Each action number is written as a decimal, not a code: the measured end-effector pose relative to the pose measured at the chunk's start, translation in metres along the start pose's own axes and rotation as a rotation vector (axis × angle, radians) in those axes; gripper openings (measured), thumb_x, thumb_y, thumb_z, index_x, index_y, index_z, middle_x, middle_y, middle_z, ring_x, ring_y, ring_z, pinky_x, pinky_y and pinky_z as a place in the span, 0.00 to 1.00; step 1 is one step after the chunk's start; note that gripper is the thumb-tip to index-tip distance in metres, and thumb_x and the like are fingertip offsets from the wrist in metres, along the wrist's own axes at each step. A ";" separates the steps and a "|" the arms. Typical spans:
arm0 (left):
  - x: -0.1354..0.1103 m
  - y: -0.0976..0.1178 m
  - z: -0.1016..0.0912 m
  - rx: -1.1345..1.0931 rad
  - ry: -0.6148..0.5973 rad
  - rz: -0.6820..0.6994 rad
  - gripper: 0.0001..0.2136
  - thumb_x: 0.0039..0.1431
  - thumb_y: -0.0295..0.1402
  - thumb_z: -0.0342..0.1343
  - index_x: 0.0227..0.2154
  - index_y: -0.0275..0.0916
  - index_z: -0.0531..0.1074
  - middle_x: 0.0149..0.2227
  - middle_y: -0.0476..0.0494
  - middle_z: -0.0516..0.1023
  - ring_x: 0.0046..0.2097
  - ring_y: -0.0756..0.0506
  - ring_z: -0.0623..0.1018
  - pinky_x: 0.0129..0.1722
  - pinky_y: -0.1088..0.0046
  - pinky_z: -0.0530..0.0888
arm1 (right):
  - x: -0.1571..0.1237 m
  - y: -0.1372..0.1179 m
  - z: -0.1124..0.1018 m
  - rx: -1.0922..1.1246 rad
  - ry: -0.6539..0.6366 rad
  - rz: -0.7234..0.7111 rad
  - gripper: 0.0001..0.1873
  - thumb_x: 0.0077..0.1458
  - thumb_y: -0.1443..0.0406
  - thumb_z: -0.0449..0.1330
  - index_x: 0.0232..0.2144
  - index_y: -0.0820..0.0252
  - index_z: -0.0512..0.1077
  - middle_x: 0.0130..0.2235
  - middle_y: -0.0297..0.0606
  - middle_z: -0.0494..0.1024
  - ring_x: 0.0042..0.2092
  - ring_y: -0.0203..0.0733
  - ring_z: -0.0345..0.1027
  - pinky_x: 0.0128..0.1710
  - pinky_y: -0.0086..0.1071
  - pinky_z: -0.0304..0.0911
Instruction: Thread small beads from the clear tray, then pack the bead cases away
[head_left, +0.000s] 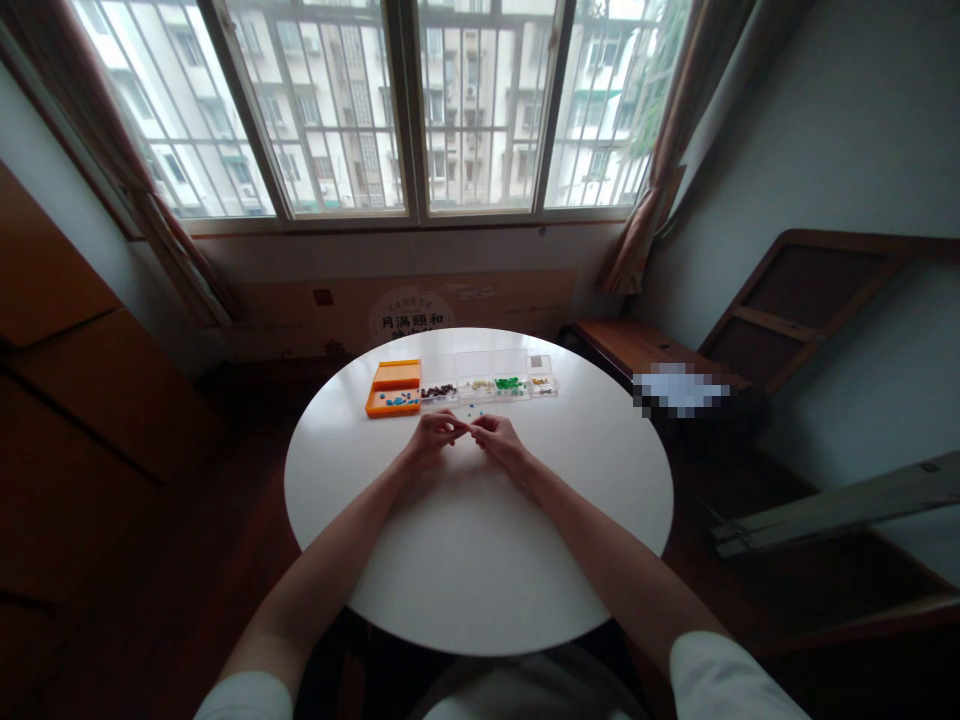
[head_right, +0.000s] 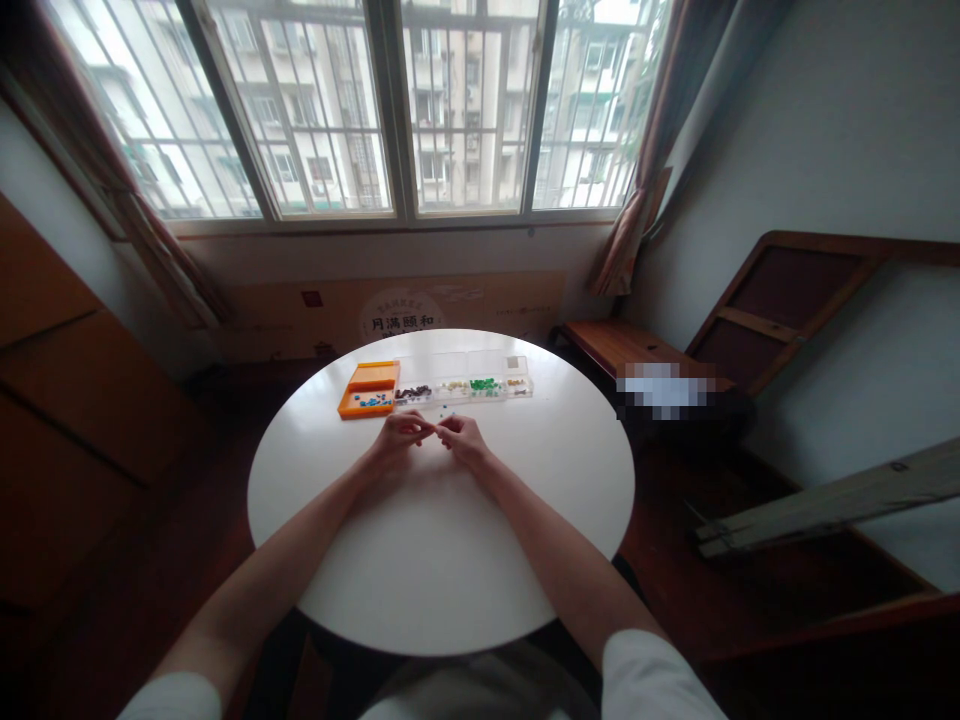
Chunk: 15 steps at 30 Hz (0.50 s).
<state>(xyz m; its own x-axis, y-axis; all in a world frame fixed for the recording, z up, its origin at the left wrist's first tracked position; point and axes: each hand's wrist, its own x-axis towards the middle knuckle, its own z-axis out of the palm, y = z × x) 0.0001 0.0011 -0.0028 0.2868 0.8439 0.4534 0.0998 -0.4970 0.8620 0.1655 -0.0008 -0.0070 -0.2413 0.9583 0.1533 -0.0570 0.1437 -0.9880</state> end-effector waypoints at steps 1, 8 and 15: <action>0.000 0.000 0.000 -0.001 0.000 0.000 0.13 0.44 0.40 0.60 0.27 0.33 0.76 0.26 0.45 0.70 0.21 0.56 0.70 0.19 0.80 0.72 | 0.000 0.000 0.000 -0.003 0.001 0.000 0.14 0.38 0.57 0.62 0.22 0.64 0.69 0.18 0.30 0.66 0.19 0.29 0.56 0.19 0.26 0.52; 0.000 -0.002 0.000 -0.008 -0.001 -0.003 0.14 0.44 0.41 0.60 0.27 0.33 0.76 0.27 0.45 0.70 0.21 0.56 0.70 0.19 0.80 0.72 | -0.001 0.000 0.000 -0.010 0.008 -0.002 0.13 0.38 0.58 0.61 0.23 0.64 0.70 0.18 0.30 0.66 0.19 0.29 0.56 0.19 0.25 0.52; 0.000 -0.002 0.000 -0.016 -0.002 -0.011 0.14 0.44 0.40 0.60 0.27 0.32 0.76 0.27 0.45 0.70 0.22 0.55 0.70 0.19 0.80 0.72 | -0.001 -0.002 0.000 -0.010 0.013 0.006 0.13 0.37 0.58 0.61 0.22 0.64 0.70 0.17 0.30 0.67 0.19 0.30 0.56 0.19 0.26 0.53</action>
<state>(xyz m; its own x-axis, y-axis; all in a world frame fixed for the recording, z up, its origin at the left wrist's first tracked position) 0.0001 0.0021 -0.0044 0.2875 0.8491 0.4432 0.0883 -0.4842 0.8705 0.1656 -0.0025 -0.0054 -0.2293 0.9622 0.1471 -0.0462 0.1402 -0.9890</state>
